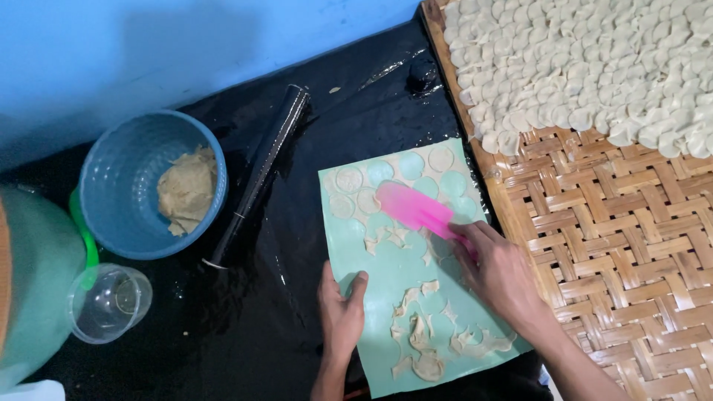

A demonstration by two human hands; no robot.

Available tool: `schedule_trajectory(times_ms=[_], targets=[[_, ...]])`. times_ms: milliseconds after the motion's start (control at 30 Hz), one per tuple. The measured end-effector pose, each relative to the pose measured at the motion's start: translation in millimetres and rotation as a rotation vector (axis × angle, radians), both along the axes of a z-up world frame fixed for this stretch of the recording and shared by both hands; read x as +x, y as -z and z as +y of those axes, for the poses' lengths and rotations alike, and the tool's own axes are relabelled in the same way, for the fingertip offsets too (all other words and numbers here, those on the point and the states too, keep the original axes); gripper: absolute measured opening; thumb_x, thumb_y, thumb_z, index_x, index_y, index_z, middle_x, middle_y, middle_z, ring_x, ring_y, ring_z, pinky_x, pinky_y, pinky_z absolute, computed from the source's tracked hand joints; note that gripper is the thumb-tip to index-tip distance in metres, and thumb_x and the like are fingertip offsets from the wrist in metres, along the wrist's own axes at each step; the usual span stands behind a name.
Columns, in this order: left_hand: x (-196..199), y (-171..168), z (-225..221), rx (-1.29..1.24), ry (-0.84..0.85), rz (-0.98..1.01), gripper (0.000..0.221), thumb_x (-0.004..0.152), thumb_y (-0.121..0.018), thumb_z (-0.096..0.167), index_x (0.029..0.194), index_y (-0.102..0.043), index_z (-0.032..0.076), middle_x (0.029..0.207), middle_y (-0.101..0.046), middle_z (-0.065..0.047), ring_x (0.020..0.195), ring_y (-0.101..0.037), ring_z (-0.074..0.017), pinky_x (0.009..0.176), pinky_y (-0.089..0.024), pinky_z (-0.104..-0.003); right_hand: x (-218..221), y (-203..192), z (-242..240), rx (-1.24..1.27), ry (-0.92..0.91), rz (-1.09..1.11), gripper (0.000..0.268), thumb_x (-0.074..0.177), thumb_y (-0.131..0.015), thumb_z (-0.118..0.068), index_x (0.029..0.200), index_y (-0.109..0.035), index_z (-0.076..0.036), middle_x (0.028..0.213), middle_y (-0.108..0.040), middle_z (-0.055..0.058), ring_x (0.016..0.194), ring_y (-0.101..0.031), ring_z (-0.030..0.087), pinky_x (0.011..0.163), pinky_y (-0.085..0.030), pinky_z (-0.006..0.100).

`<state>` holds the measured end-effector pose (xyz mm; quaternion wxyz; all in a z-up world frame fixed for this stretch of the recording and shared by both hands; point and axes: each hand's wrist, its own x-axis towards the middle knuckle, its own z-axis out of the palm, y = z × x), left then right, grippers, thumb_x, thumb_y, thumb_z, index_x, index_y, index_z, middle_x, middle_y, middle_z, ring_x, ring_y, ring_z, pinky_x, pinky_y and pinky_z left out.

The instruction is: Shaping dough circles using a template and a spatula, then rolling new dough using a rolling pin on a production table.

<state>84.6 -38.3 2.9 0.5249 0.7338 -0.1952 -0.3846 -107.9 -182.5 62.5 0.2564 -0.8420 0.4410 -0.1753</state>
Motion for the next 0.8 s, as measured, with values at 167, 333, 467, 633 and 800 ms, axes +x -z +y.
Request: schedule_trajectory(times_ms=[167, 333, 467, 633, 800], targets=[[-1.2, -0.8, 0.5, -0.078, -0.020, 0.060, 0.035, 0.091, -0.065, 0.006, 0.124, -0.056, -0.003, 0.104, -0.074, -0.018, 0.089, -0.072, -0.0204, 0.078, -0.057, -0.035, 6.9, 14.5, 1.7, 0.074, 0.029, -0.032, 0.026, 0.092, -0.069, -0.016, 0.115, -0.070, -0.003, 0.098, -0.074, 0.015, 0.069, -0.074, 0.026, 0.063, -0.059, 0.039], [0.2, 0.0, 0.1, -0.058, 0.013, -0.049, 0.032, 0.091, -0.067, 0.005, 0.120, -0.057, -0.004, 0.102, -0.075, -0.018, 0.090, -0.073, -0.0202, 0.079, -0.057, -0.034, 4.0, 19.5, -1.7, 0.231, 0.092, -0.111, 0.029, 0.091, -0.072, -0.017, 0.116, -0.071, -0.004, 0.091, -0.076, 0.012, 0.065, -0.071, 0.018, 0.059, -0.057, 0.033], [-1.9, -2.9, -1.0, -0.071, -0.012, 0.037, 0.032, 0.091, -0.065, 0.004, 0.121, -0.057, -0.004, 0.103, -0.075, -0.017, 0.090, -0.071, -0.0194, 0.078, -0.057, -0.034, -6.3, 28.3, -4.5, 0.515, 0.135, -0.207, 0.028, 0.092, -0.071, -0.015, 0.118, -0.071, -0.006, 0.082, -0.074, 0.006, 0.062, -0.065, 0.010, 0.055, -0.053, 0.027], [-1.6, 2.2, 0.3, -0.094, -0.007, 0.021, 0.033, 0.091, -0.065, 0.003, 0.121, -0.057, -0.005, 0.103, -0.075, -0.018, 0.090, -0.071, -0.0197, 0.078, -0.057, -0.034, -25.4, 41.8, -9.8, 0.682, 0.099, -0.406, 0.027, 0.093, -0.069, -0.013, 0.118, -0.071, -0.003, 0.082, -0.068, 0.000, 0.060, -0.059, 0.006, 0.052, -0.048, 0.024], [-4.9, -7.7, -3.8, -0.044, -0.053, 0.074, 0.038, 0.089, -0.064, 0.001, 0.126, -0.055, -0.003, 0.107, -0.074, -0.018, 0.092, -0.071, -0.0195, 0.079, -0.056, -0.034, -60.0, 37.2, -20.4, 0.533, 0.309, -0.407, 0.028, 0.094, -0.069, -0.015, 0.119, -0.071, -0.001, 0.085, -0.073, 0.004, 0.065, -0.061, 0.008, 0.056, -0.049, 0.025]])
